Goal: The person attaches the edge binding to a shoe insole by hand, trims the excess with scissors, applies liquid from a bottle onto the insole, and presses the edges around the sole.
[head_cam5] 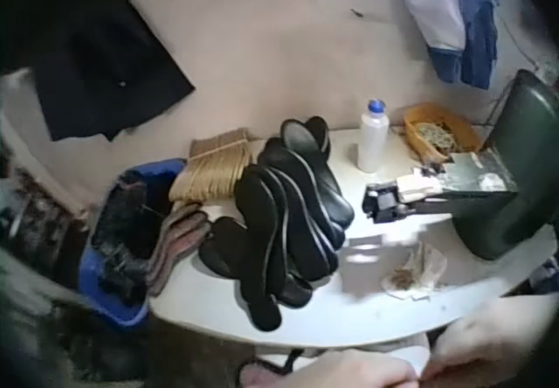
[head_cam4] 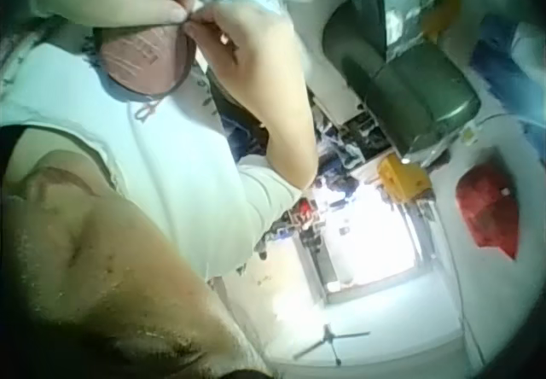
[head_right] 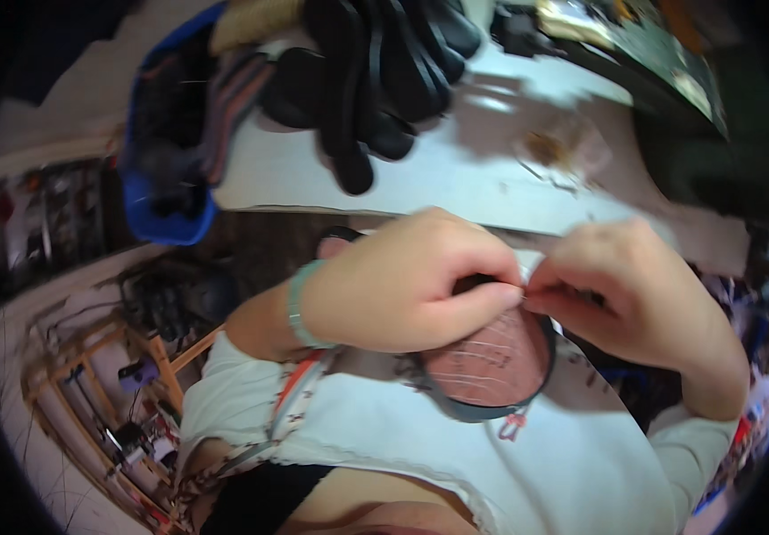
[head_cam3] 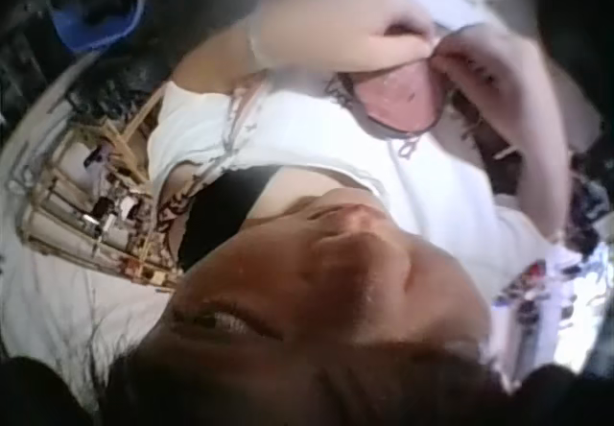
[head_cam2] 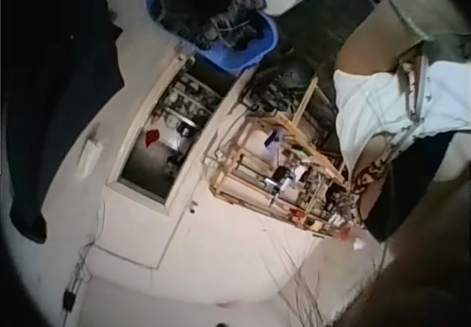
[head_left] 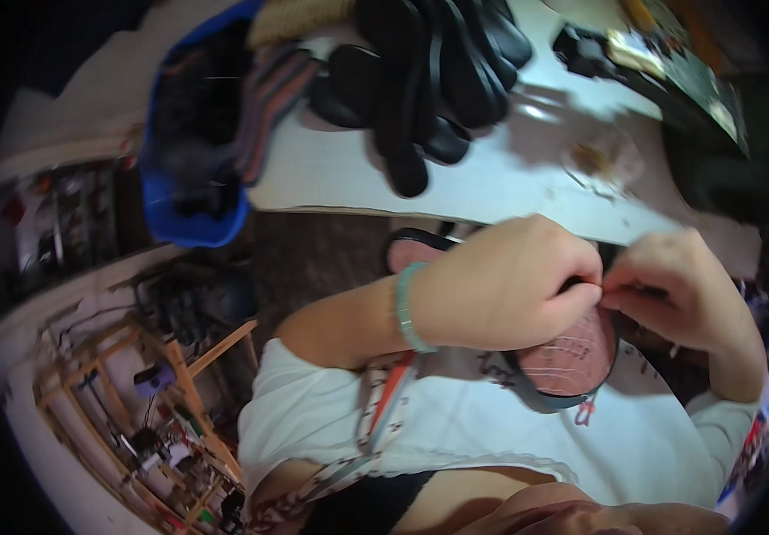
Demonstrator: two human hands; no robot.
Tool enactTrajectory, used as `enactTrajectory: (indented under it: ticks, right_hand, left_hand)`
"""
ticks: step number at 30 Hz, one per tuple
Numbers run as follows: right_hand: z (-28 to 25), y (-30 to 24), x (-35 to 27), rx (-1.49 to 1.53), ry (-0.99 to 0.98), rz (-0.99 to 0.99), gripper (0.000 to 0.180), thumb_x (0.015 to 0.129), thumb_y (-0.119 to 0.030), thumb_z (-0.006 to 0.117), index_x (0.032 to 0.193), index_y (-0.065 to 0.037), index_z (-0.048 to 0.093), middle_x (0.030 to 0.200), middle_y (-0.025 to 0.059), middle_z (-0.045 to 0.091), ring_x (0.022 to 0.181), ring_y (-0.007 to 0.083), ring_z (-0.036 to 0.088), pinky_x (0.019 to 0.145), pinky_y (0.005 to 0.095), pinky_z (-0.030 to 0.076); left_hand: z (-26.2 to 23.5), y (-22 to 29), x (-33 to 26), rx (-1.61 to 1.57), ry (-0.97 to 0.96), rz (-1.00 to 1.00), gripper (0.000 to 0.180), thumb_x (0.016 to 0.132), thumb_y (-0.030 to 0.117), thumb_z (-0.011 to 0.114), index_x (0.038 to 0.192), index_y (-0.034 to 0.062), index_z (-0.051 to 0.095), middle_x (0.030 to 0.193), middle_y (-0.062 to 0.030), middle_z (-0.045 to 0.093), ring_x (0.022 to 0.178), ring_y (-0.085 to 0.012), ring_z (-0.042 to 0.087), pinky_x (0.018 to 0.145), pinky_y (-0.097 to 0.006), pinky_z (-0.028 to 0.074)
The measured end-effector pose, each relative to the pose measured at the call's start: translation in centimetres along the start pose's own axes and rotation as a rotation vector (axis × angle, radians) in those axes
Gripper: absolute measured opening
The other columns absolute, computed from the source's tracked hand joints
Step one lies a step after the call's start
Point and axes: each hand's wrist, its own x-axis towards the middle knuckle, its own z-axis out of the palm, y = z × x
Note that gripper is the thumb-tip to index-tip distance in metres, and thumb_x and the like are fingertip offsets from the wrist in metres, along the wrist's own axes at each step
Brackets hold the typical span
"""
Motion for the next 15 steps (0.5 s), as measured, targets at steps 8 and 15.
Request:
enactTrajectory:
  ticks: [8,15]
  right_hand:
    - [1.6,-0.5,0.3,-0.711,0.117,-0.244,0.009,0.077,-0.009,0.062,0.081,-0.003,0.056,0.074,0.0061,0.048,0.072,0.0225,0.051,0.073,0.0342,0.042]
    - [1.5,-0.2,1.4,-0.893,0.097,-0.276,0.018,0.078,-0.017,0.055,0.089,-0.002,0.054,0.082,0.0069,0.048,0.08,0.0216,0.05,0.075,0.0336,0.039]
  left_hand:
    - [0.3,-1.2,0.6,-0.069,0.061,-0.123,0.023,0.093,0.015,0.055,0.094,-0.0053,0.065,0.074,-0.015,0.065,0.067,-0.0175,0.057,0.067,-0.033,0.048]
    - [-0.6,-2.5,1.1,-0.346,-0.089,-0.216,0.02,0.095,0.012,0.055,0.106,-0.0039,0.063,0.096,-0.0025,0.066,0.089,-0.0059,0.055,0.082,-0.025,0.047]
